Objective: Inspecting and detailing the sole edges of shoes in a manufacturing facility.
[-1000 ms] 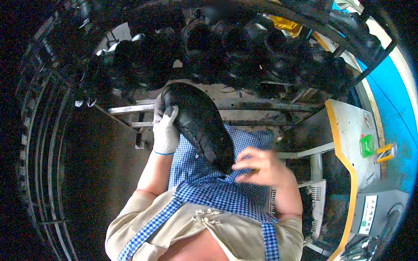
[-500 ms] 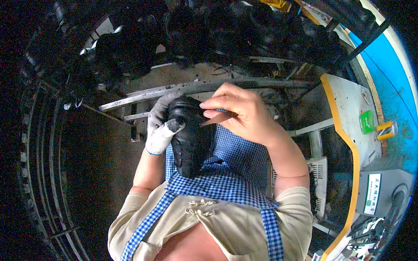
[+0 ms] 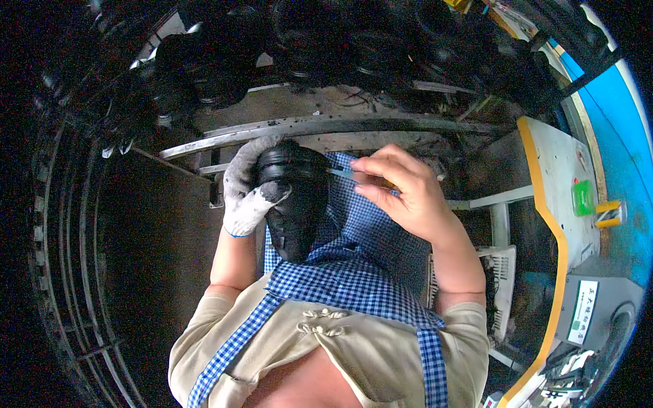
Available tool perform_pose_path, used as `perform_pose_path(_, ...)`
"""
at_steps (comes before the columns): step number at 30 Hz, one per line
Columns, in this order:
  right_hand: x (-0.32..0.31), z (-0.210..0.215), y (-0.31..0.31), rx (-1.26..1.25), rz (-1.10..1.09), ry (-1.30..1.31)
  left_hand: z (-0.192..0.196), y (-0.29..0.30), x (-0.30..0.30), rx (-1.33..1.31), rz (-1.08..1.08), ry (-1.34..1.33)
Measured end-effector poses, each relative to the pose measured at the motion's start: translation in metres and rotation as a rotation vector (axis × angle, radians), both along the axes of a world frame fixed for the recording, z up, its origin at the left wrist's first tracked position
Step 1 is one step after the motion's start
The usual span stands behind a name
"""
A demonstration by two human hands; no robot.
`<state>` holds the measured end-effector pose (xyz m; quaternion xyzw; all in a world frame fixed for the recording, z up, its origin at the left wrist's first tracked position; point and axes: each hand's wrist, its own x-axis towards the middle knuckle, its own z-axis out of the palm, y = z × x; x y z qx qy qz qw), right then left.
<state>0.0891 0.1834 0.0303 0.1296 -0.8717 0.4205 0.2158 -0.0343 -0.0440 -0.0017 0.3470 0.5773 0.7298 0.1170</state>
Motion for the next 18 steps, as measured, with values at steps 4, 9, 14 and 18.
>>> perform_pose_path(4, 0.004, -0.003, 0.002, 0.042, -0.008, -0.018, -0.011, -0.002, -0.002, 0.17, 0.181, -0.071)
perform_pose_path(9, 0.013, -0.04, 0.006, 0.098, -0.07, -0.139, -0.028, -0.016, -0.016, 0.518, 0.358, -0.386)
perform_pose_path(14, 0.014, -0.026, -0.003, -0.11, -0.037, -0.077, -0.016, -0.019, -0.017, 0.033, 0.489, 0.069)
perform_pose_path(18, 0.004, 0.01, -0.009, 0.029, 0.011, 0.081, 0.005, -0.005, 0.012, 0.048, 0.044, -0.185)
